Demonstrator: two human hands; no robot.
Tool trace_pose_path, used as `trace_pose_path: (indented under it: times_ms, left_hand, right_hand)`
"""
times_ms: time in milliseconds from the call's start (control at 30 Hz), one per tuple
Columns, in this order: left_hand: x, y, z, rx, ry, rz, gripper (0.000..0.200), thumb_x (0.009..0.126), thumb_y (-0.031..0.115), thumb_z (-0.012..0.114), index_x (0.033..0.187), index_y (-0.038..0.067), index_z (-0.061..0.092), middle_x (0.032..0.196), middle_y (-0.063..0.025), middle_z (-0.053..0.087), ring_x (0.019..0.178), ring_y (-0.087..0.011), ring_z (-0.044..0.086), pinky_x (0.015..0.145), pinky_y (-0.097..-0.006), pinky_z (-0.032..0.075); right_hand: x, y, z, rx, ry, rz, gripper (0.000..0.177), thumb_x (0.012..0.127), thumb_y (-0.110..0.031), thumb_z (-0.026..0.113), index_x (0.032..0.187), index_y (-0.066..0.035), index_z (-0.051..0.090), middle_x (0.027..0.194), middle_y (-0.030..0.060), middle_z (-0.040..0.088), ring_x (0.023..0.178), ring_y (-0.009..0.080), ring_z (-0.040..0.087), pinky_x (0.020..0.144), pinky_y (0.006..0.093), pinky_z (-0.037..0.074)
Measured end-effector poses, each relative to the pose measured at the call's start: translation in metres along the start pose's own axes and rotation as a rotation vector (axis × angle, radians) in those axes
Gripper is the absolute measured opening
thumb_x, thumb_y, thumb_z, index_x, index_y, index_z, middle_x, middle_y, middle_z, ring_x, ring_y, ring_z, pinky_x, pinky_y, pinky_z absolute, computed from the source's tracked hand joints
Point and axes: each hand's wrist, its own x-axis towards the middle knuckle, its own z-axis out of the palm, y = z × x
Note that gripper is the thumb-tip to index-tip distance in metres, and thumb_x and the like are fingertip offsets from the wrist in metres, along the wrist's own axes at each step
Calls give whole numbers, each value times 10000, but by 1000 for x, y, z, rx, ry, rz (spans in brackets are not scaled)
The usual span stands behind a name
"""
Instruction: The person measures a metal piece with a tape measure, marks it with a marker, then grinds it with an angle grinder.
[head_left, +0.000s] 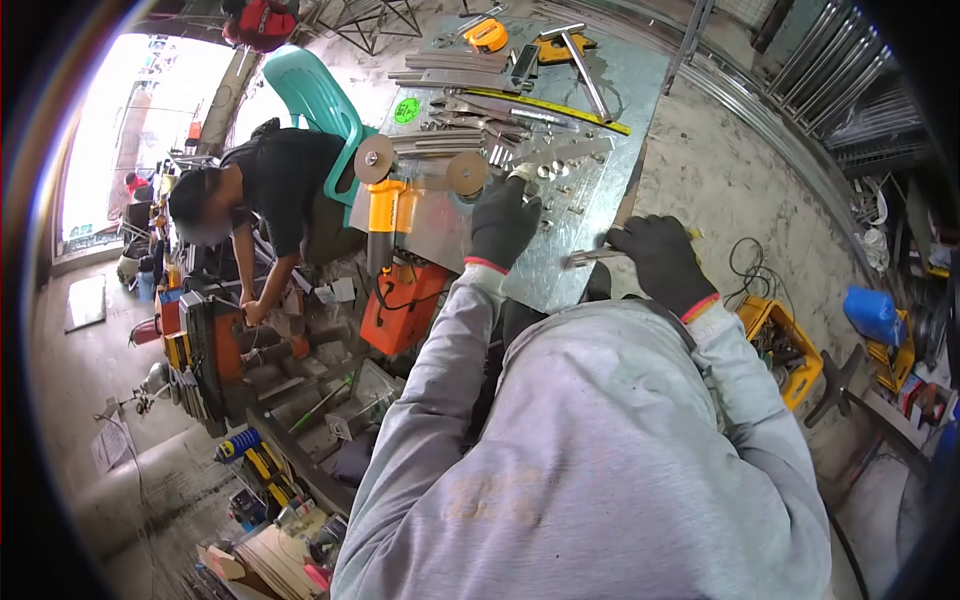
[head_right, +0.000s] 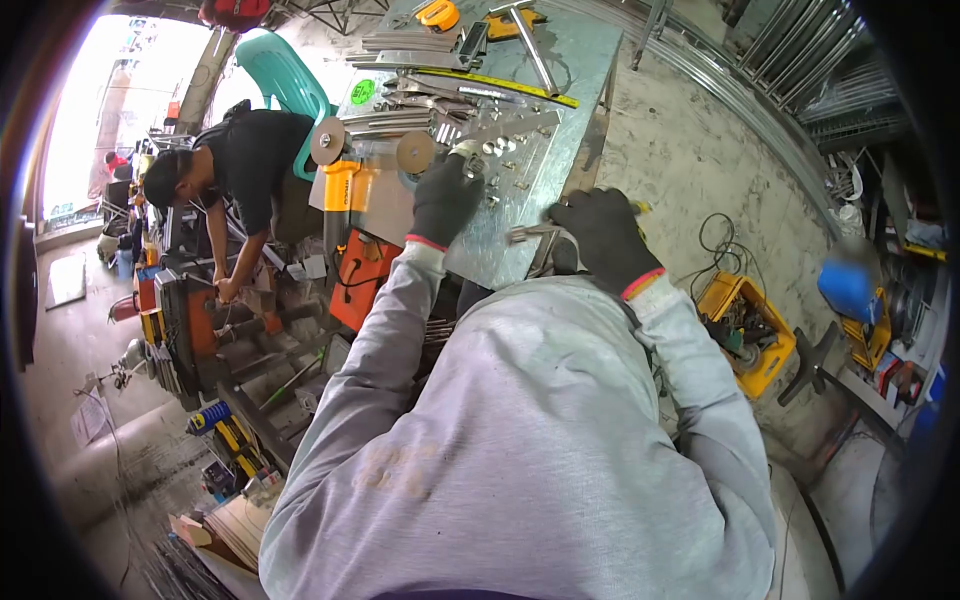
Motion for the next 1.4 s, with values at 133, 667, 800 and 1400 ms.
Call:
trace_pose_path:
  times_ms: [133, 667, 800, 1400]
  left_hand:
    - [-45, -3, -20, -229, 267, 1, 461, 919, 214, 783, 1347, 66, 695, 1116, -206, 748, 1058, -411, 717, 916, -506, 568]
    - [-215, -93, -19, -390, 821, -630, 492, 970, 59, 771, 1430, -37, 627, 1387, -190, 705, 1268, -277, 693, 1072, -399, 549]
    - [-162, -111, -65, 118, 781, -452, 687, 844, 218, 877, 1437, -14, 622, 1359, -240, 687, 1244, -388, 678, 1063, -486, 538]
    - [-38, -206, -68, -281, 179, -770, 756, 685, 547, 928, 1134, -31, 739, 1140, -259, 785, 1050, -392, 774, 886, -467, 607]
  right_hand:
    - [50, -11, 27, -210, -83, -196, 207, 928, -181, 632, 1110, -181, 729, 917, 39, 663, 897, 260, 688, 814, 463, 490]
    - [106, -14, 42, 55, -178, -354, 340, 797, -160, 814, 1136, -156, 779, 1103, 74, 723, 1071, 321, 686, 959, 463, 519]
    - [80, -11, 35, 110, 90, -257, 450, 847, -111, 789, 1295, -120, 749, 1214, 127, 736, 1119, 356, 697, 976, 474, 541]
    - [-15, 15, 33, 832, 184, 429, 416, 1030, -72, 656, 1436, 19, 635, 1353, 126, 701, 1257, 234, 670, 1134, 384, 494]
